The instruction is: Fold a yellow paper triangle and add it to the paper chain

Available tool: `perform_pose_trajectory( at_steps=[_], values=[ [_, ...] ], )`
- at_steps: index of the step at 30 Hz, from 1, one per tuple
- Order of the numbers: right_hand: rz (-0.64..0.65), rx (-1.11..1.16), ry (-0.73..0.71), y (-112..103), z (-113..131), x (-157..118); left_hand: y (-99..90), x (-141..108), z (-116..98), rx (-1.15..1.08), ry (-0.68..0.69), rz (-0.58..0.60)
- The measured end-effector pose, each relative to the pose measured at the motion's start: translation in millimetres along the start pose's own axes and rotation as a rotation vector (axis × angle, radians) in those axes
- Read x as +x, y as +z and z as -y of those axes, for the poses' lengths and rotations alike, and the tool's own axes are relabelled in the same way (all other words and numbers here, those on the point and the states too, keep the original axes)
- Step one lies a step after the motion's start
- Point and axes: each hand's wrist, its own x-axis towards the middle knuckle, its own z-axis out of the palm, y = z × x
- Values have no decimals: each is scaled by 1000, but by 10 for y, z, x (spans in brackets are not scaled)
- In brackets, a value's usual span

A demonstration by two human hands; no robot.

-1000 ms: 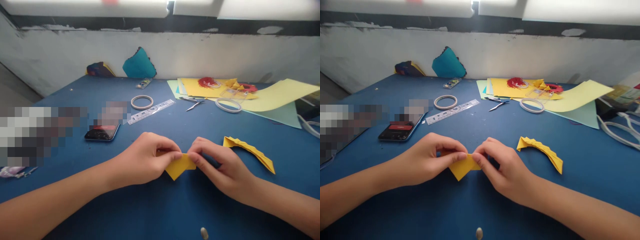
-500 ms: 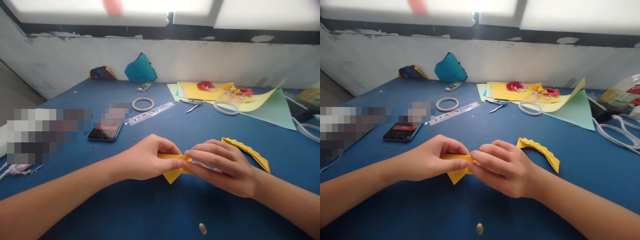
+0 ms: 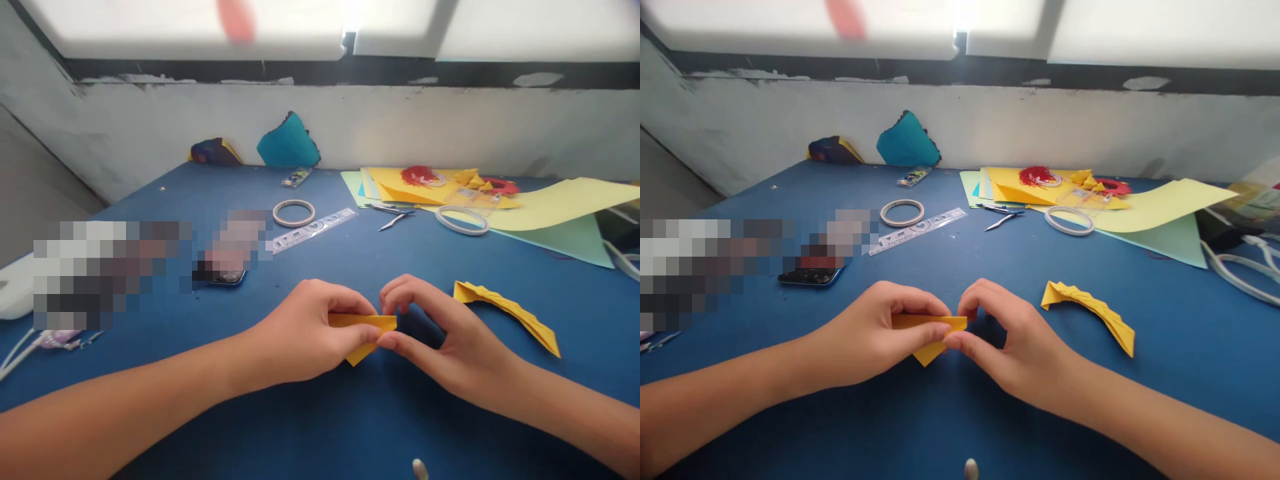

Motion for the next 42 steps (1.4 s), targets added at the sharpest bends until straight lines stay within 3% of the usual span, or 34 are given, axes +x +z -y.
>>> perform_pose_trajectory(
  at_steps=[4, 11, 16, 20, 28, 32, 37, 39, 42],
  values=[
    [136, 74, 123, 11, 41, 14, 19, -26, 5, 58, 68, -34],
    [167, 171, 259, -1, 125, 35, 14, -75, -31, 164, 91, -27],
    [128, 267, 339, -32, 102, 48, -46, -26, -13, -153, -69, -3],
    [40, 263, 395, -52, 75, 58, -89, 37, 28, -455, -99, 31],
    [12, 391, 388, -17, 57, 49, -86, 39, 30, -493, -104, 50],
    [-10, 429, 383, -8, 52, 39, -102, 31, 26, -430, -134, 242],
    [168, 369, 302, -8, 92, 26, -150, 16, -25, -376, -137, 552],
    [205, 330, 269, 2, 117, 29, -153, 6, -50, -305, -153, 577],
    [189, 371, 318, 27, 124, 44, -111, -17, -72, -246, -170, 516]
  ],
)
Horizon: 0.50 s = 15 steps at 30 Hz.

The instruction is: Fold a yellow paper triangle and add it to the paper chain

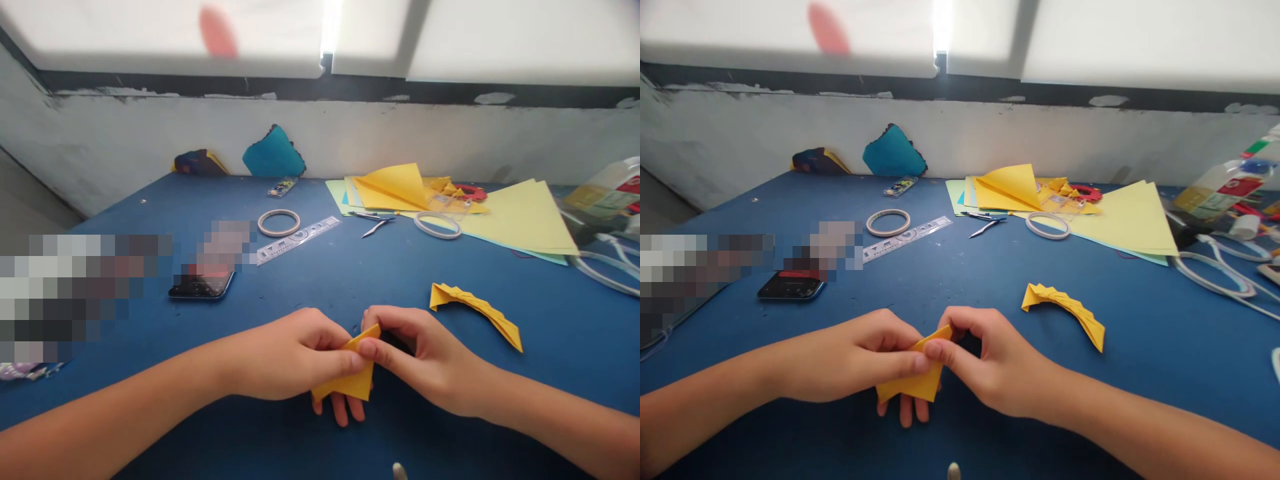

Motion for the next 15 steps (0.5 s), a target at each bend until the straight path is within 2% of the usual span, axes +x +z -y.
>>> perform_pose_trajectory(
  at_steps=[4, 8, 11, 15],
  values=[
    [-47, 189, 82, 7, -20, 32, 95, 31, 27, -130, 42, -73],
    [-26, 197, 92, 3, -21, 38, 131, 52, 42, -167, 28, -49],
    [-6, 191, 93, -4, -23, 37, 123, 23, 20, -116, 19, -96],
    [-7, 179, 78, -27, -20, 31, 99, -38, -29, 133, 16, -243]
  ],
)
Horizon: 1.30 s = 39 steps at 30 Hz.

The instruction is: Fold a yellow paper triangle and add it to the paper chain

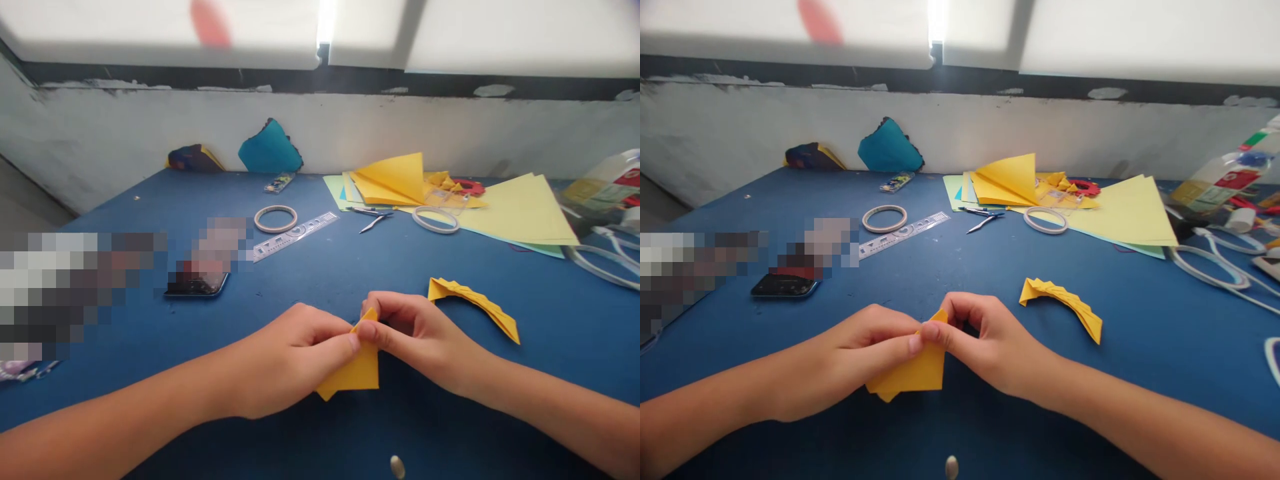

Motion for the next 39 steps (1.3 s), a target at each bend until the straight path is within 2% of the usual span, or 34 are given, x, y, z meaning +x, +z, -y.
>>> perform_pose_trajectory(
  at_steps=[2, 5, 11, 16, 19, 21, 23, 25, 26, 28, 30, 32, 35, 39],
  values=[
    [11, 8, -19, -12, 8, -10, -12, -4, -1, 62, 38, -50],
    [42, 46, -47, -19, 8, -24, -9, 16, 27, -22, 74, -65],
    [15, -51, -73, 9, -28, -26, 11, 31, 46, -106, 1, -30],
    [38, -217, -114, 28, -18, -22, 12, 52, 68, 28, 108, -136],
    [5, -345, -130, 30, -6, -14, 11, 104, 99, 159, 144, -190],
    [-39, -435, -123, 26, -5, -1, 5, 148, 122, 302, 156, -259],
    [-97, -526, -99, 14, -13, 23, -12, 191, 157, 510, 230, -408],
    [-168, -633, -72, -8, -34, 51, -44, 228, 209, 707, 391, -563],
    [-204, -688, -68, -22, -49, 63, -66, 244, 239, 780, 498, -601],
    [-252, -782, -87, -53, -85, 81, -117, 268, 293, 884, 685, -536],
    [-258, -849, -115, -78, -121, 87, -169, 281, 326, 966, 741, -403],
    [-263, -903, -134, -95, -150, 84, -212, 284, 334, 1034, 688, -325],
    [-296, -976, -174, -105, -174, 78, -246, 275, 321, 1084, 614, -288],
    [-275, -1018, -246, -117, -186, 83, -247, 267, 313, 1125, 606, -269]
  ],
)
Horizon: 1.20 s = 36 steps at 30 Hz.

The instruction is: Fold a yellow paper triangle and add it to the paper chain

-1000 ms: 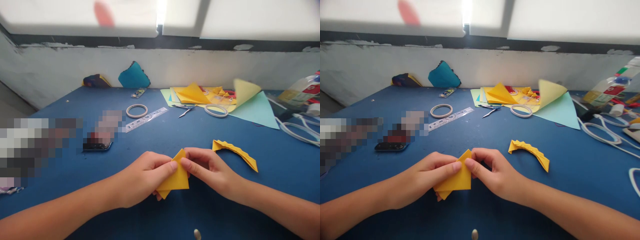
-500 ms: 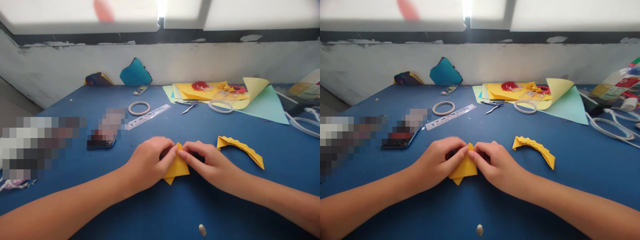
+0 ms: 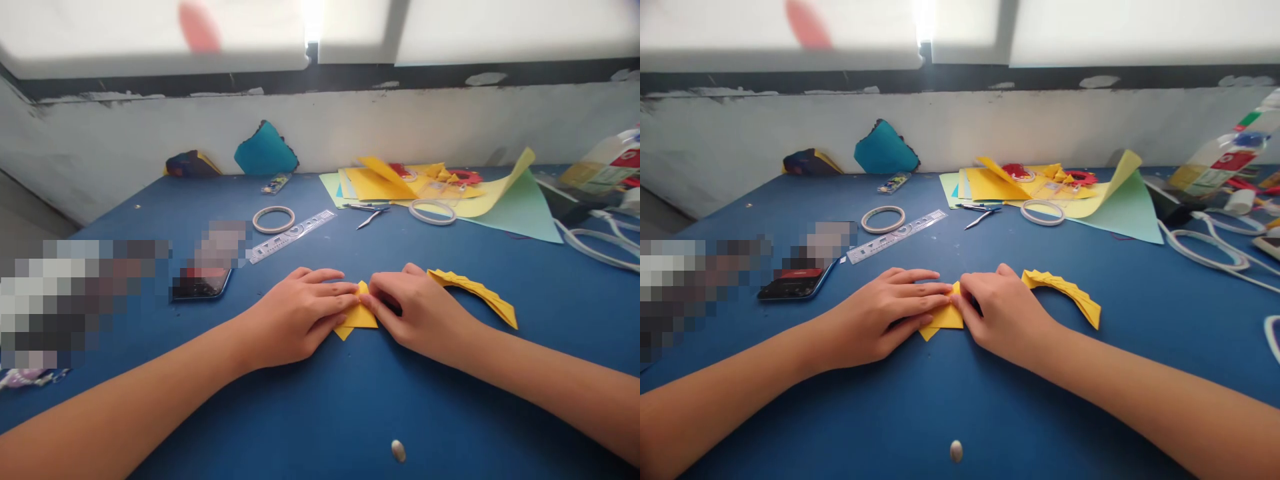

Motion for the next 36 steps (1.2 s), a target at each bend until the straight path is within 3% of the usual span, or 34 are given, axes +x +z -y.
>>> perform_pose_trajectory(
  at_steps=[6, 12, 22, 26, 29, 32, 36],
  values=[
    [-28, -5, -17, 8, 3, -8, 19, 20, -13, -40, -16, -25],
    [-127, -84, 27, 1, 43, -91, 7, 27, -31, 16, -3, 127],
    [-173, -462, -411, -88, 68, -115, -53, 83, 27, -35, 5, 153],
    [-210, -465, -519, -138, 93, -78, -56, 96, 40, -15, 39, 155],
    [-111, -281, -529, -143, 100, -39, -70, 97, 47, -23, 46, 178],
    [107, -33, -346, -145, 109, 25, -96, 98, 57, -57, 35, 205],
    [316, 78, -204, -176, 156, 133, -114, 94, 61, -48, 62, 206]
  ],
)
